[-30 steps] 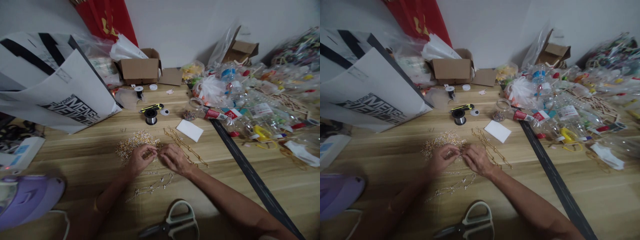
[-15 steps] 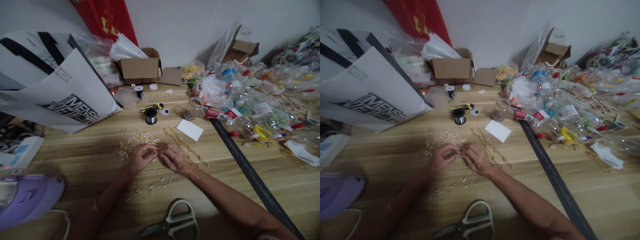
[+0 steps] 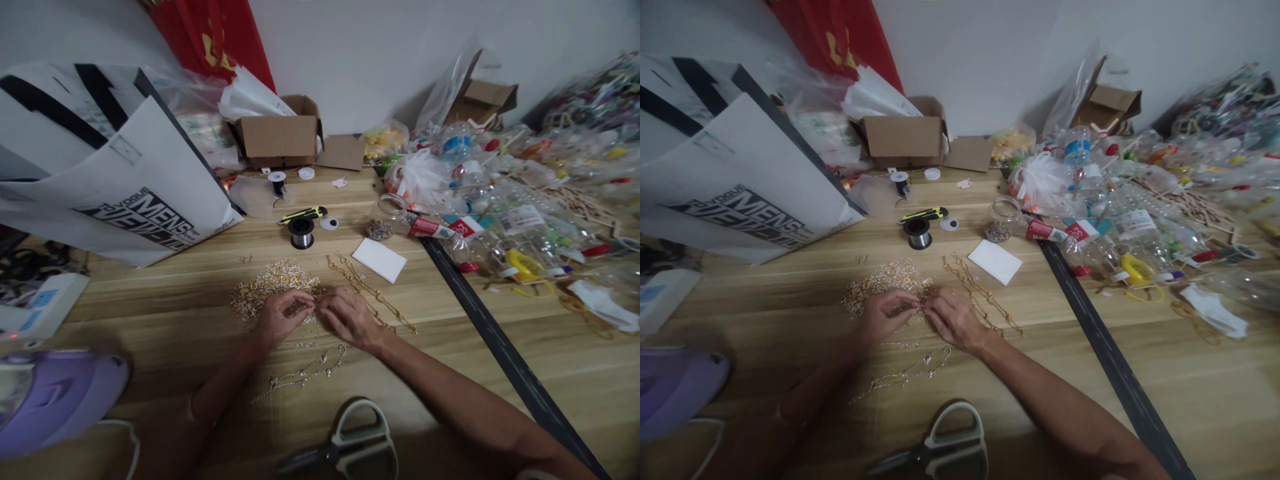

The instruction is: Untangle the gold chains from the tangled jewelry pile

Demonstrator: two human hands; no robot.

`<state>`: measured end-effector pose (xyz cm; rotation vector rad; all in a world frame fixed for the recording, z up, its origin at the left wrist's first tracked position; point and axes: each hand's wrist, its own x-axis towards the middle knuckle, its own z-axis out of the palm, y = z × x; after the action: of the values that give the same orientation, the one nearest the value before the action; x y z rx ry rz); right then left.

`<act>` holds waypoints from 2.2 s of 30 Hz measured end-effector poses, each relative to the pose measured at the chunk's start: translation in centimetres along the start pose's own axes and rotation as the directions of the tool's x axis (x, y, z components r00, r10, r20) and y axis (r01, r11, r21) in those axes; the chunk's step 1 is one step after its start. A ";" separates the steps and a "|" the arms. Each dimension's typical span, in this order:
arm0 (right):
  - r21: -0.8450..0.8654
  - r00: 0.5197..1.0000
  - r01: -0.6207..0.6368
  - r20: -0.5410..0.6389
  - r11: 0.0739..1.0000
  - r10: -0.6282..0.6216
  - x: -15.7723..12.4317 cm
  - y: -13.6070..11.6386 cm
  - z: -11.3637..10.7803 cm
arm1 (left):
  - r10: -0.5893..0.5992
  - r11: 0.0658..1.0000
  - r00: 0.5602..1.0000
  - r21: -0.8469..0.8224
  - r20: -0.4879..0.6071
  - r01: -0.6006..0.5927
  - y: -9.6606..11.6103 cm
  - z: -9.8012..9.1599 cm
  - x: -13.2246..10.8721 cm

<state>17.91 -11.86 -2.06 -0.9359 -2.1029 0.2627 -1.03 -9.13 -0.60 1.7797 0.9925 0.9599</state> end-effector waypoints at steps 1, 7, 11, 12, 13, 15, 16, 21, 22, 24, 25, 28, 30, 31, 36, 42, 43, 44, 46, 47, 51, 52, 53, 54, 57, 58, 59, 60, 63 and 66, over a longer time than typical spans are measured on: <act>-0.004 1.000 0.000 -0.001 1.000 0.000 0.0 0.0 0.0 | -0.009 1.000 1.000 -0.014 0.001 0.009 0.0 0.0 0.0; -0.006 1.000 0.007 -0.010 1.000 -0.007 0.0 0.0 0.1 | -0.070 0.994 0.998 -0.088 0.001 0.070 -0.1 0.0 0.0; -0.004 1.000 0.008 0.001 1.000 -0.008 0.0 0.0 0.0 | -0.081 0.991 0.997 -0.102 0.011 0.081 0.1 -0.1 0.0; -0.005 1.000 0.009 0.003 1.000 -0.009 0.0 0.0 0.0 | -0.086 0.991 0.996 -0.105 0.008 0.087 0.1 -0.1 0.0; -0.005 1.000 0.010 0.004 1.000 -0.010 0.0 0.0 0.0 | -0.094 0.990 0.996 -0.109 0.006 0.094 0.2 -0.1 0.1; -0.007 1.000 0.010 0.005 1.000 -0.010 0.0 0.0 0.0 | -0.111 0.987 0.994 -0.120 0.007 0.111 0.3 -0.1 0.1; -0.008 1.000 0.010 0.005 1.000 -0.010 0.1 0.0 0.0 | -0.115 0.985 0.993 -0.126 0.010 0.115 0.4 -0.1 0.1; -0.012 1.000 0.012 0.011 1.000 -0.011 0.0 0.0 0.0 | -0.108 0.984 0.994 -0.141 0.012 0.109 0.2 0.0 0.0; -0.014 1.000 0.011 0.013 1.000 -0.011 0.0 0.0 0.0 | -0.107 0.985 0.994 -0.134 0.011 0.107 0.1 0.0 0.0; -0.018 1.000 0.009 0.017 1.000 -0.008 0.0 0.0 0.0 | -0.106 0.988 0.994 -0.114 0.016 0.107 0.1 -0.1 0.0; -0.020 1.000 0.009 0.018 1.000 -0.008 0.0 0.0 0.0 | -0.104 0.989 0.994 -0.106 0.022 0.105 0.1 -0.1 0.1; -0.017 1.000 0.010 0.011 1.000 -0.009 0.1 0.0 0.0 | -0.102 0.990 0.994 -0.097 0.036 0.105 0.2 -0.2 0.1; -0.012 1.000 0.008 0.010 1.000 -0.008 0.0 0.0 0.0 | -0.110 0.989 0.993 -0.099 0.041 0.114 0.2 -0.2 0.2; -0.010 1.000 0.008 0.010 1.000 -0.008 0.0 0.0 0.1 | -0.117 0.987 0.992 -0.103 0.043 0.121 0.2 -0.2 0.2; -0.002 1.000 0.010 0.015 1.000 -0.010 0.0 0.0 0.0 | -0.151 0.981 0.987 -0.117 0.057 0.157 0.4 -0.2 0.1; -0.013 1.000 0.006 0.021 1.000 -0.006 0.1 0.0 0.0 | -0.148 0.981 0.986 -0.117 0.080 0.157 0.4 -0.3 0.2; -0.013 1.000 0.008 0.022 1.000 -0.007 0.1 0.0 0.0 | -0.148 0.980 0.986 -0.118 0.082 0.157 0.3 -0.3 0.2; -0.012 1.000 0.009 0.022 1.000 -0.009 0.1 -0.1 0.0 | -0.150 0.980 0.985 -0.120 0.083 0.160 0.3 -0.3 0.2; -0.011 1.000 0.010 0.019 1.000 -0.009 0.1 -0.1 -0.1 | -0.157 0.978 0.984 -0.123 0.081 0.166 0.1 -0.2 0.2; -0.012 1.000 0.010 0.016 1.000 -0.010 0.2 -0.1 -0.1 | -0.157 0.978 0.984 -0.123 0.080 0.166 0.1 -0.2 0.2; -0.021 1.000 0.014 0.010 1.000 -0.014 0.2 -0.1 -0.1 | -0.154 0.980 0.984 -0.115 0.092 0.164 0.1 -0.2 0.2; -0.022 1.000 0.017 0.008 1.000 -0.017 0.2 -0.1 -0.1 | -0.155 0.979 0.983 -0.117 0.094 0.166 0.1 -0.3 0.2; -0.024 1.000 0.020 0.007 1.000 -0.020 0.1 -0.1 -0.1 | -0.157 0.978 0.983 -0.121 0.094 0.168 0.1 -0.3 0.2; -0.027 1.000 0.023 0.005 0.999 -0.023 0.1 -0.1 -0.1 | -0.158 0.978 0.983 -0.124 0.093 0.169 0.1 -0.3 0.2; -0.044 0.999 0.036 -0.002 0.998 -0.036 0.1 -0.1 -0.1 | -0.155 0.978 0.984 -0.127 0.090 0.166 0.1 -0.3 0.2; -0.049 0.999 0.041 -0.003 0.998 -0.041 0.1 -0.2 0.0 | -0.153 0.978 0.985 -0.127 0.085 0.163 0.1 -0.3 0.2; -0.055 0.999 0.043 -0.004 0.998 -0.043 0.1 -0.2 0.0 | -0.151 0.979 0.985 -0.128 0.079 0.161 0.0 -0.3 0.2; -0.060 0.999 0.046 -0.004 0.997 -0.046 0.1 -0.2 0.0 | -0.150 0.979 0.986 -0.129 0.073 0.158 0.0 -0.3 0.2; -0.074 0.998 0.056 0.001 0.996 -0.056 0.0 -0.1 0.0 | -0.138 0.980 0.988 -0.136 0.063 0.145 -0.2 -0.2 0.2; -0.081 0.998 0.070 0.005 0.994 -0.070 0.0 -0.1 0.0 | -0.119 0.983 0.991 -0.134 0.063 0.126 -0.5 -0.1 0.2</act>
<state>17.84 -11.91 -2.05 -0.9075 -2.1574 0.1432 -1.18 -8.81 -0.95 1.6028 0.9659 0.8770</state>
